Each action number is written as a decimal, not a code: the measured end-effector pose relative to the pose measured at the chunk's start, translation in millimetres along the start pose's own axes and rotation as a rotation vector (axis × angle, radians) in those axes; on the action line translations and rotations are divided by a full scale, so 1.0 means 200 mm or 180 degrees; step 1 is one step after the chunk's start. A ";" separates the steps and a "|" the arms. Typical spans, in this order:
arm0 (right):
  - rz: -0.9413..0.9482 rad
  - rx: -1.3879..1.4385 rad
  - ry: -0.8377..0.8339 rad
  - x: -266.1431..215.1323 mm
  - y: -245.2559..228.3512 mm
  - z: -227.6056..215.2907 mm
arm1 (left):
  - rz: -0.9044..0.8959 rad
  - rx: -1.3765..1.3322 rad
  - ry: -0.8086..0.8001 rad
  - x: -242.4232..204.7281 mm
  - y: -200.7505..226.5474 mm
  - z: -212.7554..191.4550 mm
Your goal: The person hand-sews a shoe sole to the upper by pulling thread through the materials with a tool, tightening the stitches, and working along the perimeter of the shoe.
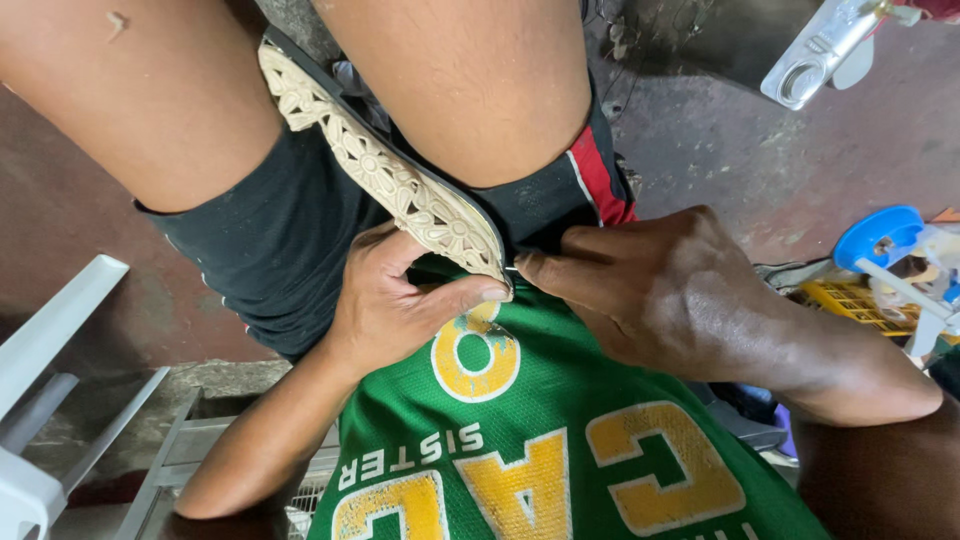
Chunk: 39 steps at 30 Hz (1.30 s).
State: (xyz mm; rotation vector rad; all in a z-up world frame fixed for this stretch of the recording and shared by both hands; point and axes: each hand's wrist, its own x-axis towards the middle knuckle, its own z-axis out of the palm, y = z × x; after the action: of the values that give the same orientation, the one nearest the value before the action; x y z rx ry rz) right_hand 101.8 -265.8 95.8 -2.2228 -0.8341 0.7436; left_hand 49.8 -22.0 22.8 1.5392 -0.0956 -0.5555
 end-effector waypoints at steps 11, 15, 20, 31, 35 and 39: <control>0.0198 0.0224 -0.0175 0.10 0.00 0.03 | -0.0050 -0.0027 -0.0191 0.05 -0.01 -0.07; 0.0239 0.0625 -0.0066 0.08 0.05 0.03 | -0.0374 -0.0182 0.0014 0.02 -0.02 -0.10; 0.0560 0.1185 0.0041 0.02 0.15 0.03 | -0.0346 0.0311 0.0902 -0.04 0.06 -0.16; 0.0741 0.2127 0.0002 -0.12 0.32 0.04 | -0.0074 0.2947 0.2335 -0.20 0.24 -0.27; 0.0646 0.2207 0.0156 -0.16 0.36 0.07 | 0.0500 0.2623 0.1328 -0.07 0.24 -0.15; 0.0568 0.2344 0.0228 -0.19 0.40 0.09 | 0.0020 0.1630 0.0416 0.05 0.18 0.00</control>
State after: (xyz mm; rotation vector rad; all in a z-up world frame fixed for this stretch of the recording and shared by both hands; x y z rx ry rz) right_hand 93.1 -333.2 36.6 -1.6485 -0.2519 0.8742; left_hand 67.9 -27.9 54.9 2.0685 -0.1504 -0.4421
